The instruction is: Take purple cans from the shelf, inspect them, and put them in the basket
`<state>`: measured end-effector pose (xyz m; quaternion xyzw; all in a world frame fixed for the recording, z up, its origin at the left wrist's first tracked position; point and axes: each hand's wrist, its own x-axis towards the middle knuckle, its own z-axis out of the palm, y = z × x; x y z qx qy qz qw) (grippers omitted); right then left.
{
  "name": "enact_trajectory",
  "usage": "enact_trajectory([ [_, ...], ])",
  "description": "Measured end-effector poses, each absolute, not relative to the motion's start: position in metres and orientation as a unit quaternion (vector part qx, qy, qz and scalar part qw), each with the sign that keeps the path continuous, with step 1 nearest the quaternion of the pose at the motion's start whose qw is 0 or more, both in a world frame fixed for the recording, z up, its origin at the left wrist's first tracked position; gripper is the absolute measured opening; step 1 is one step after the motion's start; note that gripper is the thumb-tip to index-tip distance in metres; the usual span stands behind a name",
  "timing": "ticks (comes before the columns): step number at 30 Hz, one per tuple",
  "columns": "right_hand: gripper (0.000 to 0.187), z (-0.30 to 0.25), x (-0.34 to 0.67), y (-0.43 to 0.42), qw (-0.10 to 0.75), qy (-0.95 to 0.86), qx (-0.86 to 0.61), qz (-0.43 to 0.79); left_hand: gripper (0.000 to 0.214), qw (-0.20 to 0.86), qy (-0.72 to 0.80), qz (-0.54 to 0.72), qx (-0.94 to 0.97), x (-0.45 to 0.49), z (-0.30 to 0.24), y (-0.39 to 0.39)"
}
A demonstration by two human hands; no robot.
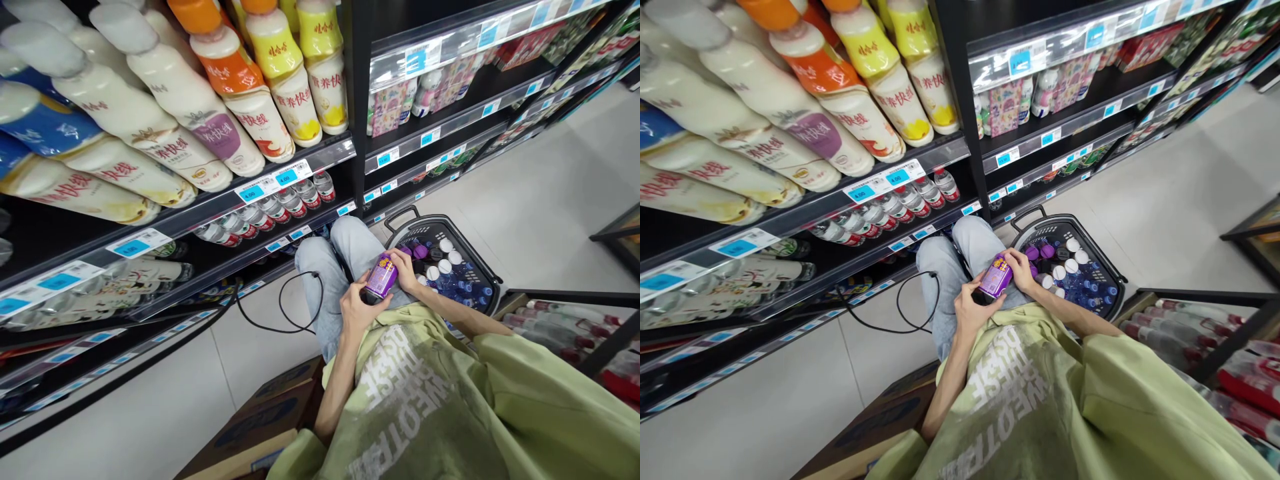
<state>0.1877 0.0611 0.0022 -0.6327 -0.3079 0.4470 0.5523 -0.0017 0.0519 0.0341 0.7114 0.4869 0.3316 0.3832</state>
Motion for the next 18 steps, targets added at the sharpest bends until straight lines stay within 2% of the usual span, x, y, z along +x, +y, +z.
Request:
enact_trajectory([
  [10,0.055,0.004,0.188,0.061,0.545,-0.31,-0.639,0.445,0.043,0.418,0.565,0.229,0.674,-0.002,0.046,0.06],
  [18,0.055,0.008,0.189,0.061,0.519,-0.336,-0.642,0.452,0.036,0.3,0.577,0.158,0.743,0.0,0.046,0.058],
])
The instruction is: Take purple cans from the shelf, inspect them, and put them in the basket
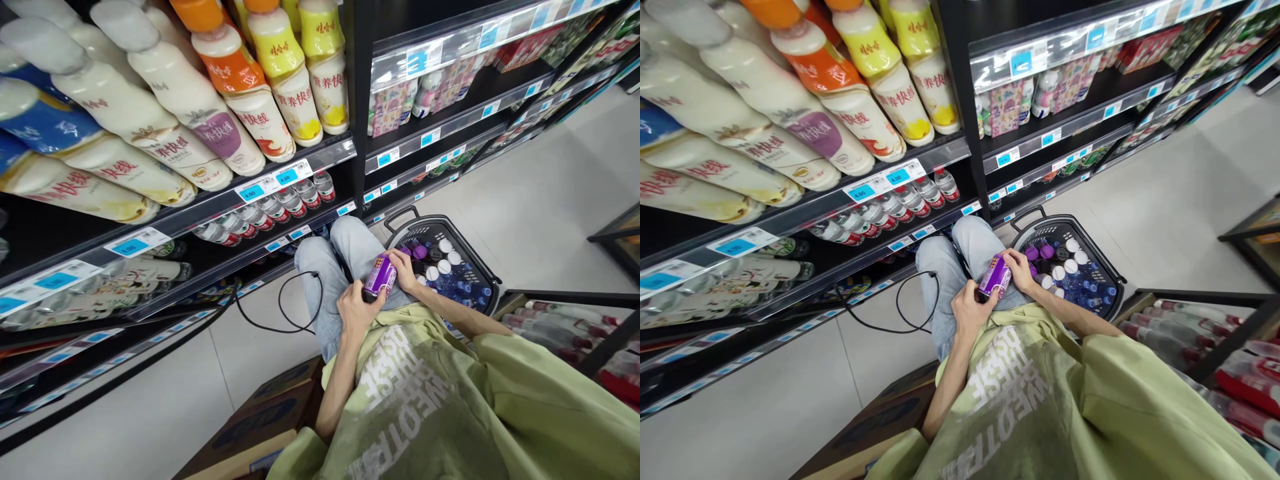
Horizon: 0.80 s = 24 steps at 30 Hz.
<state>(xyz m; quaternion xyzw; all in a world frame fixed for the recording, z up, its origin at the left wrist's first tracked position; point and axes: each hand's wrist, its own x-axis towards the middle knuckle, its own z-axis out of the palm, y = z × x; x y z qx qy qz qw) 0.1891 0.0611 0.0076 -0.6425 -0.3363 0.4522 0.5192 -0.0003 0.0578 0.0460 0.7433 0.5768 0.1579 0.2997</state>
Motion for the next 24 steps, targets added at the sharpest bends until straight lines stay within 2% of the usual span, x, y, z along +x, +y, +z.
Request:
enact_trajectory([
  [11,0.054,0.005,0.19,0.06,0.537,-0.345,-0.626,0.447,0.033,0.339,0.557,0.016,0.758,-0.003,0.053,0.064],
  [16,0.055,0.004,0.188,0.06,0.528,-0.347,-0.639,0.439,0.029,0.327,0.555,0.024,0.765,-0.002,0.058,0.063],
  [21,0.055,0.007,0.187,0.06,0.525,-0.336,-0.639,0.451,0.045,0.32,0.55,0.028,0.771,0.0,0.057,0.057],
  [24,0.056,0.008,0.188,0.061,0.525,-0.334,-0.629,0.466,0.041,0.326,0.551,0.016,0.768,0.0,0.057,0.057],
])
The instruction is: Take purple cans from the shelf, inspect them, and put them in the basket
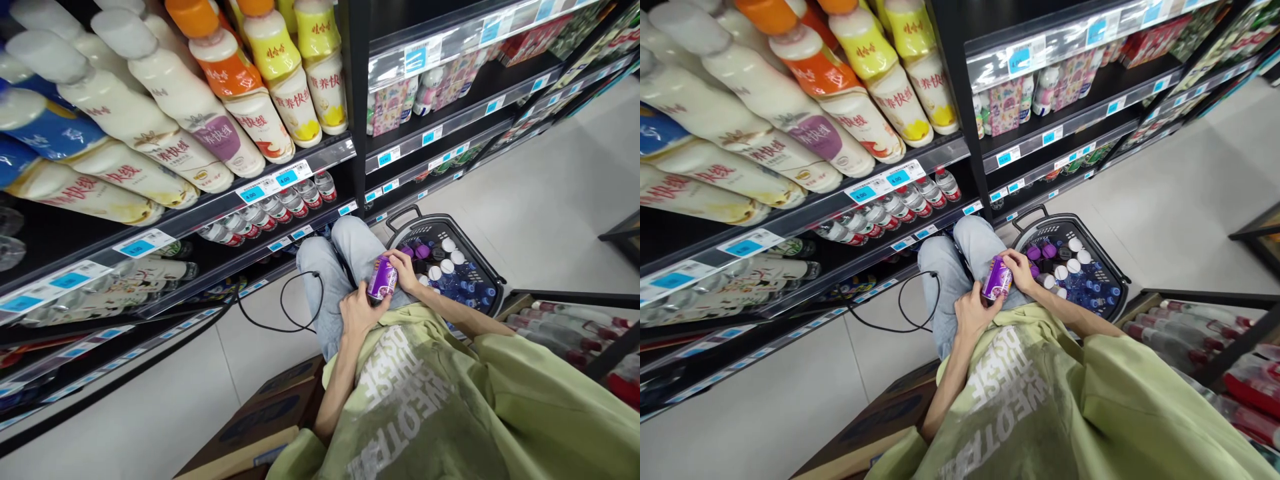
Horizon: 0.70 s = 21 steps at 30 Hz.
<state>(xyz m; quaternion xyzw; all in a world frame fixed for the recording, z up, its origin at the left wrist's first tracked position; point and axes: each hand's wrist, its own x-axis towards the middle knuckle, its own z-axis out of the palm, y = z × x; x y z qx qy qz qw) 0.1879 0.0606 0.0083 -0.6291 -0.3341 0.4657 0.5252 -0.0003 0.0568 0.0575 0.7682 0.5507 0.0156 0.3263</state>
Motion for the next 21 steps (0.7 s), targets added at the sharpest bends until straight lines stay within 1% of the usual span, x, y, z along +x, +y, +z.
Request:
enact_trajectory([
  [4,0.055,0.006,0.19,0.06,0.534,-0.317,-0.61,0.491,0.032,0.376,0.536,-0.022,0.756,-0.002,0.06,0.064],
  [7,0.054,0.003,0.191,0.059,0.542,-0.293,-0.594,0.517,0.033,0.413,0.512,-0.034,0.752,-0.004,0.06,0.07],
  [11,0.053,0.0,0.191,0.058,0.556,-0.28,-0.58,0.526,0.045,0.47,0.491,-0.007,0.733,-0.008,0.057,0.075],
  [14,0.053,-0.001,0.19,0.059,0.564,-0.266,-0.584,0.519,0.061,0.539,0.466,0.025,0.702,-0.01,0.055,0.081],
  [17,0.053,0.002,0.192,0.062,0.568,-0.261,-0.58,0.522,0.067,0.608,0.454,0.031,0.651,-0.01,0.052,0.087],
  [19,0.054,0.006,0.199,0.064,0.546,-0.268,-0.558,0.565,0.071,0.637,0.46,0.035,0.618,-0.01,0.049,0.09],
  [21,0.054,0.009,0.208,0.066,0.501,-0.281,-0.524,0.629,0.076,0.642,0.47,0.045,0.604,-0.009,0.045,0.091],
])
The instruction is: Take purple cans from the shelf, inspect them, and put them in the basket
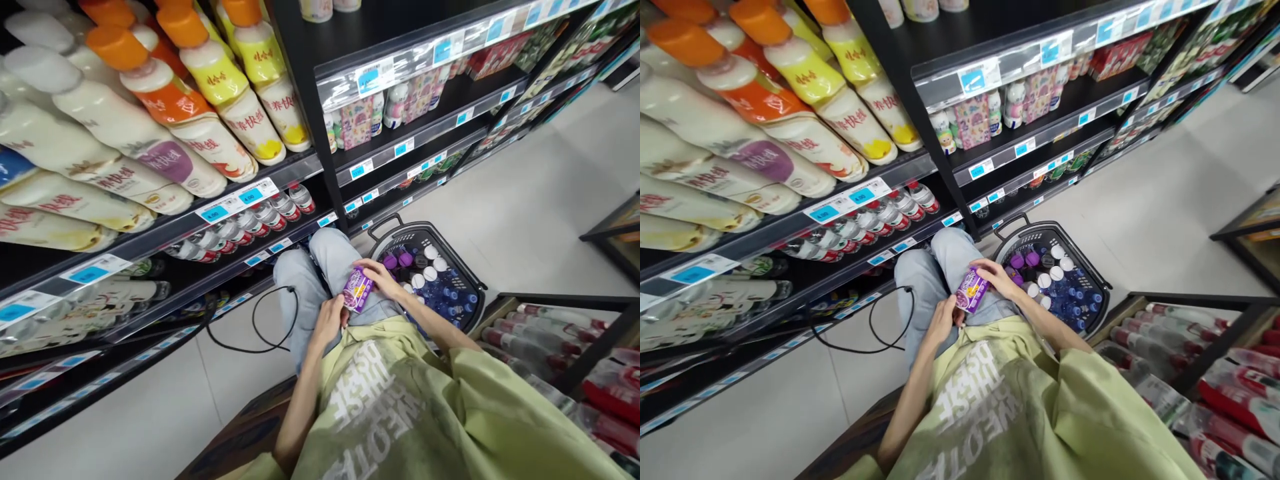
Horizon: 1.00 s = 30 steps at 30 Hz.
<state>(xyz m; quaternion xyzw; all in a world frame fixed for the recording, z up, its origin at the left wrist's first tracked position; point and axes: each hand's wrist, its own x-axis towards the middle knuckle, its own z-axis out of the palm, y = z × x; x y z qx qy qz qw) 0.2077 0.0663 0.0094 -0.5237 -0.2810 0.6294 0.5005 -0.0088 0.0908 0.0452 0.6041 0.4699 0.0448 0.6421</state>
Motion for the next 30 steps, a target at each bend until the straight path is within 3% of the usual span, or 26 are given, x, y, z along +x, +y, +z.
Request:
enact_trajectory([
  [4,0.053,0.01,0.226,0.073,0.446,-0.301,-0.47,0.7,0.083,0.628,0.487,0.054,0.605,-0.003,0.041,0.09],
  [9,0.058,-0.012,0.233,0.07,0.482,-0.221,-0.463,0.71,0.081,0.638,0.501,0.068,0.581,0.004,0.04,0.089],
  [14,0.065,-0.045,0.247,0.039,0.558,-0.089,-0.542,0.622,0.046,0.598,0.492,0.1,0.625,0.007,0.044,0.083],
  [19,0.06,-0.066,0.305,0.001,0.549,-0.101,-0.686,0.466,0.032,0.526,0.488,0.102,0.689,0.01,0.047,0.078],
  [23,0.065,-0.072,0.368,-0.004,0.456,-0.198,-0.8,0.335,0.031,0.519,0.493,0.101,0.691,0.013,0.047,0.077],
  [30,0.051,-0.101,0.433,0.027,0.095,-0.383,-0.9,0.187,0.031,0.515,0.51,0.095,0.682,0.018,0.043,0.076],
])
